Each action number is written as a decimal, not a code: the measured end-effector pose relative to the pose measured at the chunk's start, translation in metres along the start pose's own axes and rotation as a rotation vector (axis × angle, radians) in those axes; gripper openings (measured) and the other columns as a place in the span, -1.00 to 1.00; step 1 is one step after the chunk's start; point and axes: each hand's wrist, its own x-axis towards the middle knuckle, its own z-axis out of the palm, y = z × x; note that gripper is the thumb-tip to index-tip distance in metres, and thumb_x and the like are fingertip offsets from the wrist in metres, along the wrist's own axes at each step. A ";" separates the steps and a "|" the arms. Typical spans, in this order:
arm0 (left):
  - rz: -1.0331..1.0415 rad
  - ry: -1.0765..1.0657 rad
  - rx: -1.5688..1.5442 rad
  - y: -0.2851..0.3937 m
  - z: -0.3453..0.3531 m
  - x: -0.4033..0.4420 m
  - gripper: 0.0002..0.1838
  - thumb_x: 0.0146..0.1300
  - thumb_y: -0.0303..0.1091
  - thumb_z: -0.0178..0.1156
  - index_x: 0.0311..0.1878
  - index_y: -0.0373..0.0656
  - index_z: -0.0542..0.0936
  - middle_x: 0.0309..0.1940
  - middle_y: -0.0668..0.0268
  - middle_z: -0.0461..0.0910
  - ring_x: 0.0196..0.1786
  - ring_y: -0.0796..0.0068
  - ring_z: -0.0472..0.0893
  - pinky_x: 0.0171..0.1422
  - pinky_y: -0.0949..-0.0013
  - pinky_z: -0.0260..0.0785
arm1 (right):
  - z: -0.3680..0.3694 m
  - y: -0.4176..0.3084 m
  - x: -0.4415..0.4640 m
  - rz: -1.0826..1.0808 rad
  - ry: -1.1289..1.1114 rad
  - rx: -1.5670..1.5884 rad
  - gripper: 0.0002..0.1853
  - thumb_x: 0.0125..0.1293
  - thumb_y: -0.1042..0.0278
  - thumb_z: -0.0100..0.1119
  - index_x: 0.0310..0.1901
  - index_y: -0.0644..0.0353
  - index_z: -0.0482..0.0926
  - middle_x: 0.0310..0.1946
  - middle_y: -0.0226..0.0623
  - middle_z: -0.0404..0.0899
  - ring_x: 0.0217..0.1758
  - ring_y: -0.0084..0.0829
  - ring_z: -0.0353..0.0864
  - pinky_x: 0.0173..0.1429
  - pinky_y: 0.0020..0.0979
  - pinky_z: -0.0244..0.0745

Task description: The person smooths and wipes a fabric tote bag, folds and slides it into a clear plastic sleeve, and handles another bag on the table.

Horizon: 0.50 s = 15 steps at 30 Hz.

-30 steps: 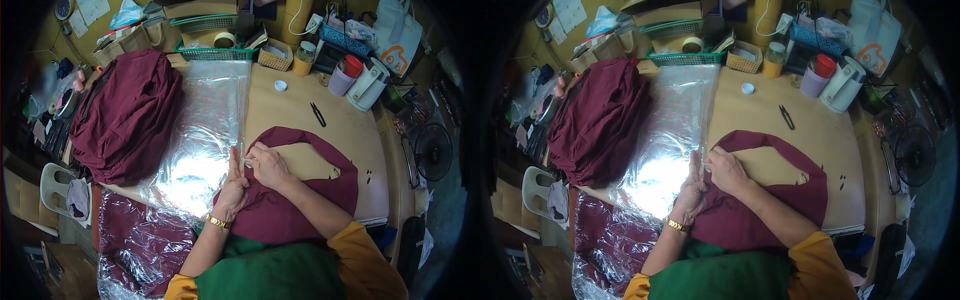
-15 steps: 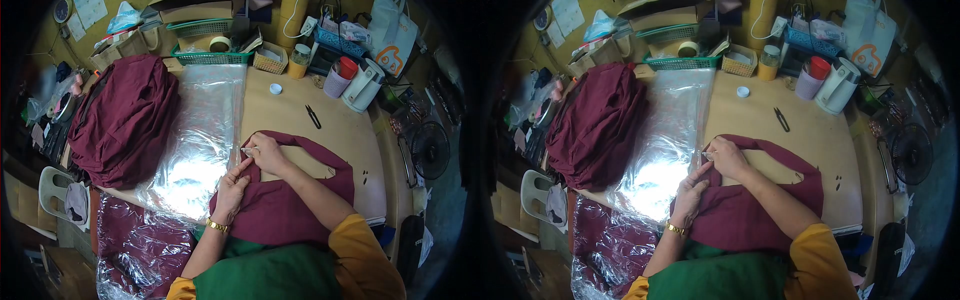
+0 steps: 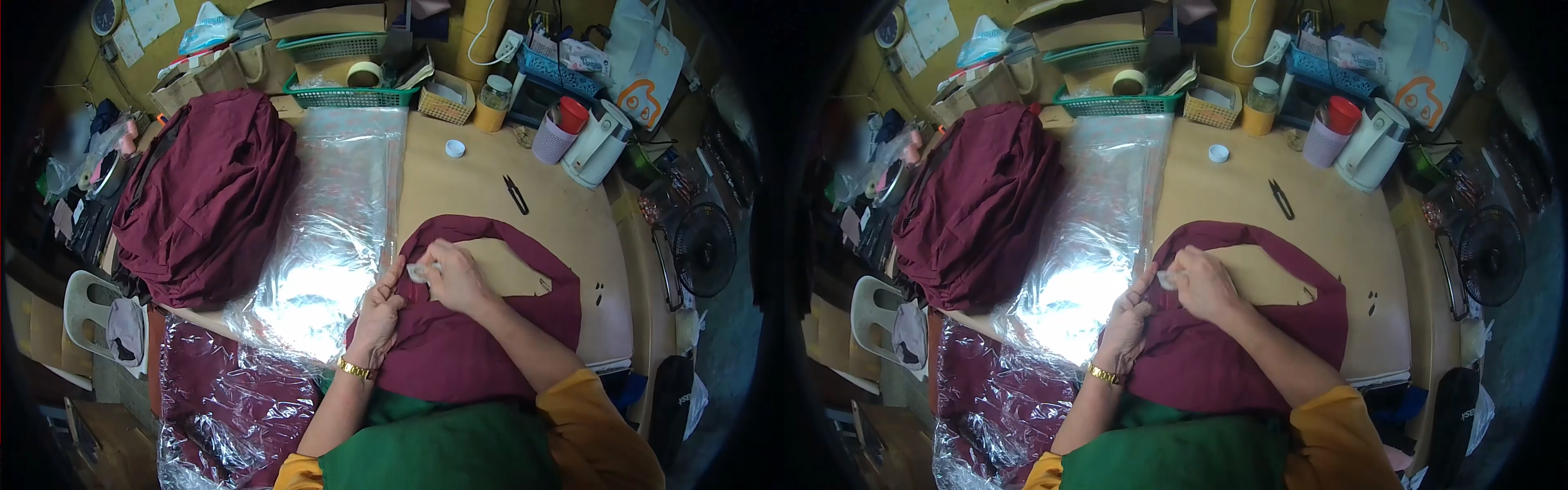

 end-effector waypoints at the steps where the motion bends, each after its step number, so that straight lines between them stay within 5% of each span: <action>1: 0.003 0.004 -0.002 -0.001 0.000 0.001 -0.13 0.04 -0.85 -0.17 0.55 -0.32 0.18 0.54 0.17 0.22 0.43 0.51 0.36 0.44 0.51 0.26 | -0.005 -0.016 -0.009 0.022 -0.059 -0.010 -0.89 0.23 0.51 0.22 -0.41 0.30 0.49 -0.35 -0.06 0.53 -0.25 0.03 0.60 -0.16 -0.07 0.49; 6: 0.037 0.015 0.063 -0.011 -0.007 0.007 -0.09 0.02 -0.85 -0.15 0.57 -0.35 0.08 0.61 0.12 0.06 0.62 0.40 0.09 0.62 0.45 -0.04 | 0.013 -0.018 -0.014 0.010 -0.029 -0.013 -0.88 0.28 0.50 0.20 -0.39 0.30 0.48 -0.37 -0.04 0.51 -0.26 0.07 0.59 -0.16 0.00 0.48; 9: 0.037 0.011 -0.020 -0.006 0.000 0.002 -0.09 0.02 -0.85 -0.15 0.57 -0.36 0.06 0.62 0.10 0.01 0.66 0.38 -0.01 0.64 0.44 -0.09 | 0.018 -0.020 -0.015 -0.058 0.073 -0.049 -0.92 0.20 0.59 0.17 -0.38 0.33 0.45 -0.38 -0.04 0.51 -0.32 0.06 0.57 -0.22 -0.04 0.46; 15: 0.044 0.001 0.054 -0.015 -0.009 0.006 -0.09 0.04 -0.84 -0.17 0.59 -0.33 0.04 0.63 0.15 0.00 0.66 0.36 -0.04 0.64 0.43 -0.12 | 0.012 -0.019 -0.010 -0.021 -0.083 -0.033 -0.91 0.30 0.49 0.15 -0.34 0.25 0.46 -0.32 -0.05 0.50 -0.25 0.07 0.58 -0.16 0.01 0.48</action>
